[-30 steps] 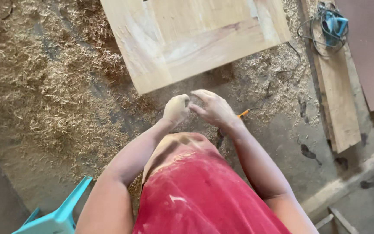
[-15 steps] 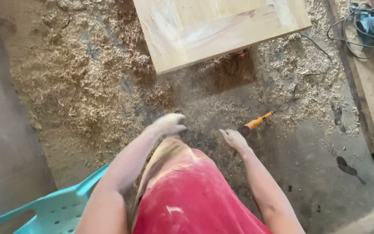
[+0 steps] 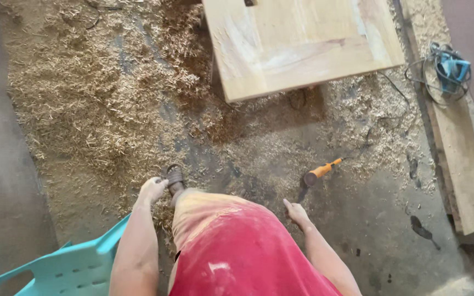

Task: The person uses an angle grinder with a sanding disc to smooth a large wooden board. They move the tool across the surface, pause to wipe the board with their hands, and continue sanding different sections.

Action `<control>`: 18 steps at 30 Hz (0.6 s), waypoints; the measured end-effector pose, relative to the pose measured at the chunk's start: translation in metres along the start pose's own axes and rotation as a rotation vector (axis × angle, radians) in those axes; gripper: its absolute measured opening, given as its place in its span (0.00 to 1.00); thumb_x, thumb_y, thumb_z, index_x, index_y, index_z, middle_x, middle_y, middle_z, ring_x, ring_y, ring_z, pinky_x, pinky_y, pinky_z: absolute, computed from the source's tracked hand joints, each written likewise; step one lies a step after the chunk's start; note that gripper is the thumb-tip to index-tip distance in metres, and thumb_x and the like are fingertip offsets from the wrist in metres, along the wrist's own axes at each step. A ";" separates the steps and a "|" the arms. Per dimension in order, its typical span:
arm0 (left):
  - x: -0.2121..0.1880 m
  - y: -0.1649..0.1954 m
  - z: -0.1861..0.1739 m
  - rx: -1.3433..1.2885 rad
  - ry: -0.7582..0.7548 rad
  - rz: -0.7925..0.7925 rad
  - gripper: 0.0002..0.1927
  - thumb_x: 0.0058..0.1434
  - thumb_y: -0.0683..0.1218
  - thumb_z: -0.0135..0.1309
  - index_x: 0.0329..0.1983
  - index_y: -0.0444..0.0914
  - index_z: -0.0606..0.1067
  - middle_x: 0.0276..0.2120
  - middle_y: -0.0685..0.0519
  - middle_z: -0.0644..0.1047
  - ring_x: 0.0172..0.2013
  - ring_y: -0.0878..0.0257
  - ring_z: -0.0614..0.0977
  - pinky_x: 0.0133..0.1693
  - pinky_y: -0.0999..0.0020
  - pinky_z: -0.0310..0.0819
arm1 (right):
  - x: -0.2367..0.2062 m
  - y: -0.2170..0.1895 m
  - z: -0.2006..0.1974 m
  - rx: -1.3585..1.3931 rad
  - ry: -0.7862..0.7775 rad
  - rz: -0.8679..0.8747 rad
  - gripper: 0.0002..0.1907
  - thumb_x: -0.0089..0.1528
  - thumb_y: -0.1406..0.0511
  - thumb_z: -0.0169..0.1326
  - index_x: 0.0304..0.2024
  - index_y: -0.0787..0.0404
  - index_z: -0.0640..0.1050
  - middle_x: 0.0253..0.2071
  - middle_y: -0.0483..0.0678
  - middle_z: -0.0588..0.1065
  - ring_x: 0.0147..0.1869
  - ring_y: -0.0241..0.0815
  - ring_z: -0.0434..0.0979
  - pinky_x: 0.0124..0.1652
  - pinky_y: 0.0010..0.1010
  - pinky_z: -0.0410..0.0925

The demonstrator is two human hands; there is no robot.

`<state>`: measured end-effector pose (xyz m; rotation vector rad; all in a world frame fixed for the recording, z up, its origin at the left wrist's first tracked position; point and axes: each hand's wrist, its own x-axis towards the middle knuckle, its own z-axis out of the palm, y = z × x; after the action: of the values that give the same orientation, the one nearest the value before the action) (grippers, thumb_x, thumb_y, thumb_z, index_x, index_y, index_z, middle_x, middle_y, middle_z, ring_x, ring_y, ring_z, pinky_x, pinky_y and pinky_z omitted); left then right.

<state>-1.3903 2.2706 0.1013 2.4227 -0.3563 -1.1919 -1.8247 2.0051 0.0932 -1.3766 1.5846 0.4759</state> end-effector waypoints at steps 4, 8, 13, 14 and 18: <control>0.027 -0.038 -0.046 -0.004 -0.086 -0.082 0.30 0.60 0.62 0.57 0.57 0.37 0.79 0.47 0.40 0.83 0.47 0.50 0.86 0.50 0.57 0.78 | -0.002 -0.059 0.033 -0.012 0.062 0.013 0.34 0.65 0.42 0.47 0.46 0.66 0.81 0.37 0.54 0.82 0.37 0.47 0.83 0.36 0.41 0.73; 0.061 -0.065 -0.087 0.031 -0.187 -0.101 0.31 0.59 0.63 0.58 0.57 0.38 0.77 0.44 0.41 0.85 0.45 0.50 0.87 0.48 0.56 0.80 | -0.002 -0.144 0.068 -0.129 0.135 -0.210 0.36 0.67 0.42 0.47 0.44 0.69 0.83 0.37 0.57 0.84 0.38 0.45 0.83 0.42 0.36 0.73; 0.098 -0.079 -0.136 0.175 -0.212 0.012 0.31 0.59 0.64 0.57 0.57 0.39 0.78 0.47 0.42 0.83 0.47 0.50 0.87 0.50 0.58 0.79 | -0.008 -0.244 0.105 0.067 0.149 -0.337 0.30 0.66 0.47 0.50 0.46 0.67 0.82 0.40 0.55 0.83 0.43 0.44 0.83 0.46 0.35 0.73; 0.103 -0.082 -0.143 0.158 -0.244 -0.057 0.32 0.60 0.64 0.57 0.60 0.39 0.75 0.48 0.42 0.83 0.46 0.49 0.88 0.50 0.57 0.80 | -0.009 -0.254 0.109 0.054 0.166 -0.382 0.29 0.67 0.47 0.50 0.46 0.67 0.82 0.40 0.55 0.83 0.43 0.46 0.82 0.46 0.36 0.73; 0.130 -0.083 -0.163 0.110 -0.150 0.050 0.28 0.61 0.61 0.57 0.56 0.38 0.80 0.51 0.42 0.82 0.53 0.50 0.82 0.54 0.58 0.74 | -0.003 -0.257 0.117 -0.119 0.243 -0.464 0.25 0.65 0.49 0.49 0.50 0.60 0.81 0.42 0.54 0.83 0.47 0.49 0.83 0.49 0.38 0.73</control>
<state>-1.1782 2.3329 0.0610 2.4071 -0.5376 -1.3684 -1.5439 2.0243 0.1126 -1.8863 1.3744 0.1248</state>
